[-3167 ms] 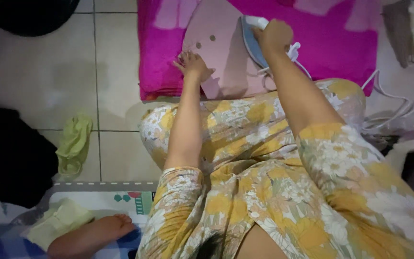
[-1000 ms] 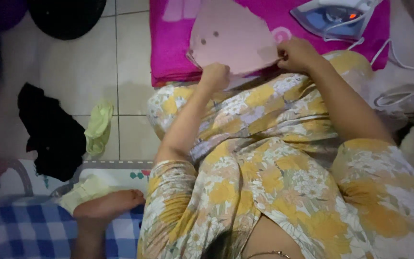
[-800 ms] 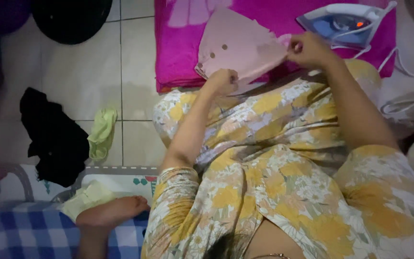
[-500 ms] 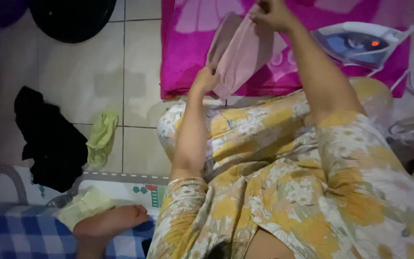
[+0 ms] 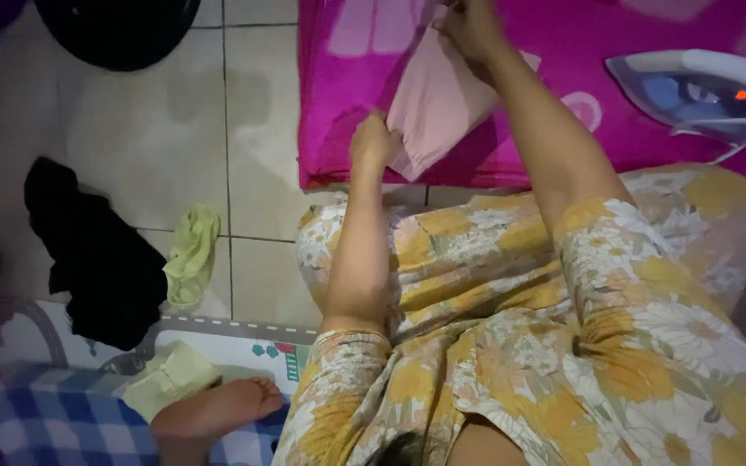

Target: Ironing a small garment on a pink mat on the floor.

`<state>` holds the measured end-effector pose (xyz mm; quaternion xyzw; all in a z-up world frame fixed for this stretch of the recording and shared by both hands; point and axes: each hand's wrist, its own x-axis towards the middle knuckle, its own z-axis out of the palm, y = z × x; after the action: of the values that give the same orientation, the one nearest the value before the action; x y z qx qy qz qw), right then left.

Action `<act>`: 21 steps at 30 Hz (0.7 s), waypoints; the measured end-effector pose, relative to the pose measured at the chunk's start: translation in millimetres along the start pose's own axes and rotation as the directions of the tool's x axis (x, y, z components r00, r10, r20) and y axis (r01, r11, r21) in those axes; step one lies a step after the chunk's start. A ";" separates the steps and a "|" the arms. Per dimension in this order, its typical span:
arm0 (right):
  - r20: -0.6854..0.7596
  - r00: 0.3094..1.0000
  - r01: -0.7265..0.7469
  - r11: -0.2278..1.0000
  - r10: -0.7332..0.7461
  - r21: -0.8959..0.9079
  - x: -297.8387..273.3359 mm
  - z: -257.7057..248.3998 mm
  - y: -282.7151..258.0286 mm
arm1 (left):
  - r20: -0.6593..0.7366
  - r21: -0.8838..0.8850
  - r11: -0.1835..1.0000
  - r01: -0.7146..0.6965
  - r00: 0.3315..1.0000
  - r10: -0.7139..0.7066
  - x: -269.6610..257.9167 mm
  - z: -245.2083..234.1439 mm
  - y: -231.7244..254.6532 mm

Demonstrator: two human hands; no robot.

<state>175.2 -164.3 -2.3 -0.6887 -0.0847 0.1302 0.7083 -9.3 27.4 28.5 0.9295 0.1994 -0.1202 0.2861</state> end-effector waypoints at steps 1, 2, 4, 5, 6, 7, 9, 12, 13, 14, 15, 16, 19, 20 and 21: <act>0.009 0.988 0.154 0.970 -0.155 -0.187 6.0 0.9 10.8 | 0.018 0.041 0.998 0.051 0.998 -0.052 -2.6 -5.7 4.7; 0.046 0.952 0.298 0.883 -0.302 -0.363 11.3 1.6 21.2 | 0.035 0.083 0.991 0.102 0.994 -0.105 -5.8 -11.5 9.9; 0.015 0.978 0.197 0.904 -0.206 -0.380 6.3 7.3 0.9 | -0.026 0.157 0.987 0.017 1.000 -0.013 -21.1 -19.3 32.1; -0.018 0.994 0.091 0.913 -0.107 -0.398 1.3 9.1 -8.6 | -0.075 0.231 0.971 -0.067 0.993 0.087 -30.0 -22.2 43.1; -0.022 0.995 0.083 0.914 -0.100 -0.398 -10.8 12.7 -21.6 | -0.068 0.232 0.970 -0.068 0.994 0.086 -29.1 -8.0 41.0; 0.008 0.999 0.044 0.817 -0.048 -0.575 -22.5 14.0 -35.7 | -0.065 0.307 0.923 -0.234 0.962 0.265 -27.7 6.8 40.7; 0.023 1.000 0.010 0.681 0.010 -0.732 -44.5 15.9 -48.8 | -0.047 0.374 0.840 -0.393 0.896 0.441 -28.5 32.3 39.3; 0.177 0.967 0.238 0.399 -0.184 -0.885 -74.3 14.5 -37.7 | 0.005 0.372 0.836 -0.403 0.902 0.433 -29.1 55.8 36.0; 0.310 0.931 0.355 0.286 -0.191 -0.890 -87.7 11.7 -28.2 | 0.086 0.373 0.852 -0.369 0.927 0.364 -29.6 59.4 34.0; 0.439 0.880 0.468 0.171 -0.181 -0.867 -101.8 9.0 -19.0 | 0.166 0.377 0.864 -0.334 0.942 0.292 -30.7 63.1 32.0; 0.439 0.880 0.468 0.169 -0.181 -0.868 -106.4 5.5 -14.5 | 0.165 0.375 0.865 -0.335 0.942 0.293 -31.1 65.3 32.3; 0.466 0.868 0.495 0.241 -0.171 -0.834 -111.0 2.1 -10.5 | 0.187 0.413 0.860 -0.301 0.952 0.243 -31.7 67.0 32.9; 0.505 0.854 0.517 0.320 -0.125 -0.794 -110.2 -6.0 -0.4 | 0.223 0.462 0.850 -0.254 0.961 0.166 -27.1 63.8 34.5; 0.517 0.852 0.512 0.331 -0.082 -0.792 -110.3 -8.6 3.7 | 0.242 0.471 0.849 -0.239 0.961 0.136 -27.0 62.9 34.4; 0.516 0.852 0.513 0.334 -0.086 -0.791 -109.9 -7.7 0.2 | 0.241 0.476 0.847 -0.238 0.961 0.135 -29.1 57.4 37.1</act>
<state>72.9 -204.7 3.7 -0.8909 -0.4066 0.0579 0.1939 -25.2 -42.7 10.0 0.9700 0.0401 -0.2311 0.0643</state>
